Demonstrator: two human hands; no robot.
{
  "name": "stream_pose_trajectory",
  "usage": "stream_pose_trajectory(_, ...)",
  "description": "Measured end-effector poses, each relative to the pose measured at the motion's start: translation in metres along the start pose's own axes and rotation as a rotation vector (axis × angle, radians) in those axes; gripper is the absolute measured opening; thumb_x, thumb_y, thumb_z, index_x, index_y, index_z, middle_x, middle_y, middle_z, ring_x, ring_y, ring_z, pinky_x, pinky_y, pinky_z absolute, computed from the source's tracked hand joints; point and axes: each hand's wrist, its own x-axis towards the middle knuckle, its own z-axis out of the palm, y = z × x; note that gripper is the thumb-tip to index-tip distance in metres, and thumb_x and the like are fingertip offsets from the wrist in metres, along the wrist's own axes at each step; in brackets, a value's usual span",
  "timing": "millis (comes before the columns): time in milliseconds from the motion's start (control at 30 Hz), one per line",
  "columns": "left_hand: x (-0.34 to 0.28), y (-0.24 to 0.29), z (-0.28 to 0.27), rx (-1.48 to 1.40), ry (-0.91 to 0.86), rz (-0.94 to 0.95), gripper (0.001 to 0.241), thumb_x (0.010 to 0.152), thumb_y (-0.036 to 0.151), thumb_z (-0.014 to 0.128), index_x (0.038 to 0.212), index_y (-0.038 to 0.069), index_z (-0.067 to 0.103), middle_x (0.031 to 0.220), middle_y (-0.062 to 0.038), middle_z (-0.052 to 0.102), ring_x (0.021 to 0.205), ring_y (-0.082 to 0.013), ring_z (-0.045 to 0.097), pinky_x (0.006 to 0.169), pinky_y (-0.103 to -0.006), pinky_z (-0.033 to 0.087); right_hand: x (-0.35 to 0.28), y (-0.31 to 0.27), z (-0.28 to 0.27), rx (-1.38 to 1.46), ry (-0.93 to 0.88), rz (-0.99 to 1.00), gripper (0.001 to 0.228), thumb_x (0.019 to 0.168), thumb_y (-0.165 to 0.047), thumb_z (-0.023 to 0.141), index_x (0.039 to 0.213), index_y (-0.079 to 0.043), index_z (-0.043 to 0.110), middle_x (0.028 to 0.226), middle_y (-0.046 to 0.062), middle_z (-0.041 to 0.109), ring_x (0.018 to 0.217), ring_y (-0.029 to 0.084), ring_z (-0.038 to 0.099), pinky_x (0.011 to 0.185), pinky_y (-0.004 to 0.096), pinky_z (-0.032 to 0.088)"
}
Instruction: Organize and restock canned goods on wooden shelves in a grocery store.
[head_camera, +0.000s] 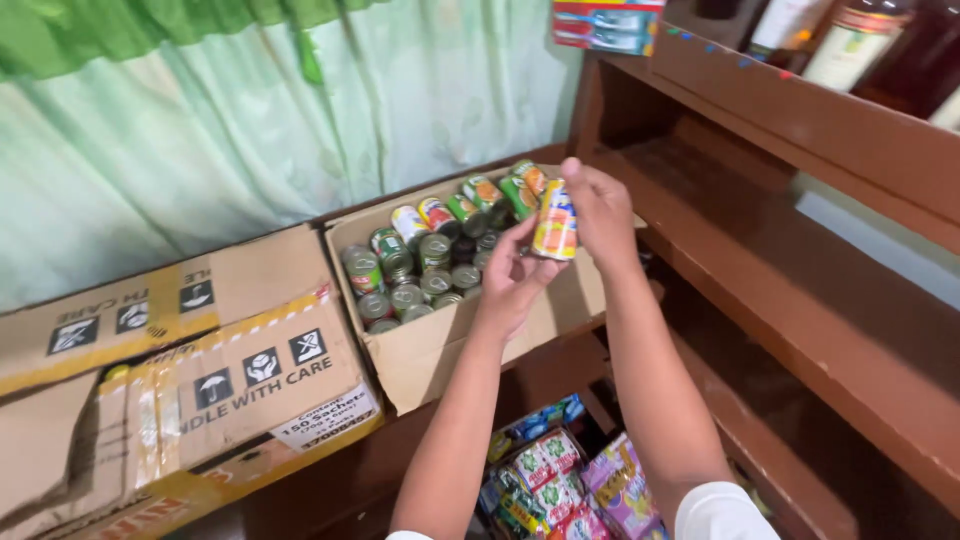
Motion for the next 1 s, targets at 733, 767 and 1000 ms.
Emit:
stream_pose_trajectory(733, -0.185, -0.045, 0.095, -0.548, 0.02, -0.699, 0.019, 0.112, 0.03, 0.057, 0.12, 0.012, 0.058, 0.12, -0.003, 0.064, 0.104, -0.0156, 0.061, 0.083, -0.0342, 0.049, -0.282, -0.056, -0.06, 0.007, 0.505, 0.156, 0.049, 0.1, -0.031, 0.06, 0.139, -0.004, 0.051, 0.108, 0.008, 0.064, 0.076, 0.009, 0.061, 0.06, 0.026, 0.053)
stream_pose_trajectory(767, -0.196, -0.042, 0.111, -0.561, 0.015, -0.75, 0.018, 0.11, 0.03, 0.056, 0.117, 0.013, 0.058, 0.119, -0.003, 0.064, 0.104, -0.0168, 0.062, 0.083, -0.0351, 0.05, -0.3, -0.058, -0.07, 0.029, 0.573, 0.199, 0.049, 0.103, -0.037, 0.053, 0.14, -0.005, 0.054, 0.104, 0.009, 0.065, 0.072, 0.011, 0.061, 0.06, 0.025, 0.053)
stream_pose_trajectory(1000, -0.275, -0.043, 0.2, -0.641, -0.055, -0.97, 0.025, 0.107, 0.031, 0.053, 0.122, 0.012, 0.057, 0.119, -0.008, 0.064, 0.107, -0.0204, 0.063, 0.084, -0.0364, 0.055, -0.422, -0.089, -0.137, -0.074, 0.752, 0.152, 0.056, 0.111, -0.042, 0.054, 0.153, -0.004, 0.054, 0.125, 0.009, 0.07, 0.094, 0.008, 0.068, 0.079, 0.022, 0.059)
